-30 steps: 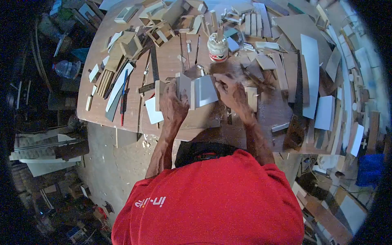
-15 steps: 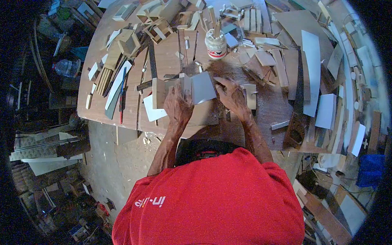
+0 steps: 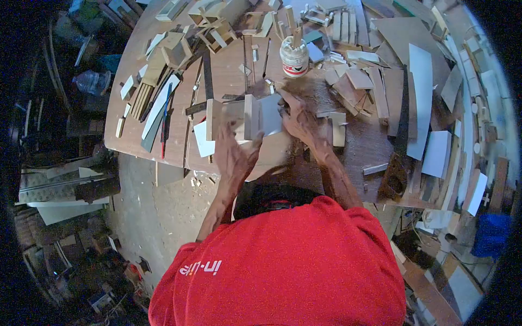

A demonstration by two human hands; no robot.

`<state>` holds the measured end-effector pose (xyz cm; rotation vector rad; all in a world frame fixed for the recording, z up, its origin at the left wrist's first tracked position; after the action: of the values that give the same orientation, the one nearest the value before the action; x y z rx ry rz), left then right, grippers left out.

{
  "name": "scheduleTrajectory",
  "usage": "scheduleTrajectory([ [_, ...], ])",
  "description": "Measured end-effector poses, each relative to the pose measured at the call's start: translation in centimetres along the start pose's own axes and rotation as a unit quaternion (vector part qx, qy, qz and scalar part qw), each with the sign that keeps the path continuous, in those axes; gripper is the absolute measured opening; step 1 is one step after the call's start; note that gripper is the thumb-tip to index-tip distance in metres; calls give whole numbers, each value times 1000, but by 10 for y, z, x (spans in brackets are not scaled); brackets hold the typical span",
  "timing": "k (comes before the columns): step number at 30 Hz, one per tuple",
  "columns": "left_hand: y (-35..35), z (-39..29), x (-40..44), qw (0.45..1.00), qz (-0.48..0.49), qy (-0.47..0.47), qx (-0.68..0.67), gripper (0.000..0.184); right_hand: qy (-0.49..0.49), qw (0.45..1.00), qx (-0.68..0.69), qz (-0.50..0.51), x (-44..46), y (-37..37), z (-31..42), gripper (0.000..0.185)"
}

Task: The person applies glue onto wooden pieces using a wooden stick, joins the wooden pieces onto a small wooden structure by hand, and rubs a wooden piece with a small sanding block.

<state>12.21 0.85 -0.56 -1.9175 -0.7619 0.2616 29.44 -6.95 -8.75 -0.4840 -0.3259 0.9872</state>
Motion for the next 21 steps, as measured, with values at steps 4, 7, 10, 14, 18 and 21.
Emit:
scheduleTrajectory([
  [4, 6, 38, -37, 975, 80, -149, -144, 78, -12, 998, -60, 32, 21, 20, 7, 62],
  [7, 41, 79, -56, 941, 109, -239, -215, 73, -22, 992, -105, 67, 30, 35, 7, 72],
  [10, 51, 89, -55, 885, 83, -285, -359, 72, -31, 990, -113, 76, 29, 38, 13, 75],
  [14, 45, 83, -48, 867, 54, -273, -412, 71, -103, 990, -93, 22, 21, 36, 7, 80],
  [18, 37, 76, -35, 836, 74, -270, -473, 80, -15, 993, -101, 53, 12, 31, 3, 73],
  [21, 40, 90, -27, 847, 76, -266, -454, 78, -7, 997, -68, 46, -1, 28, -2, 72],
])
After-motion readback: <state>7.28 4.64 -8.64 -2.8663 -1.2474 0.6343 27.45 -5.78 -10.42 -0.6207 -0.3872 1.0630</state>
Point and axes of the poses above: each hand's wrist, its own x-axis towards the middle knuckle, its own y-axis out of the palm, z = x × y, the point moved 7 cm from there along x, towards the middle knuckle, and after that the axes turned 10 degrees about z, right-handed, at the moved point
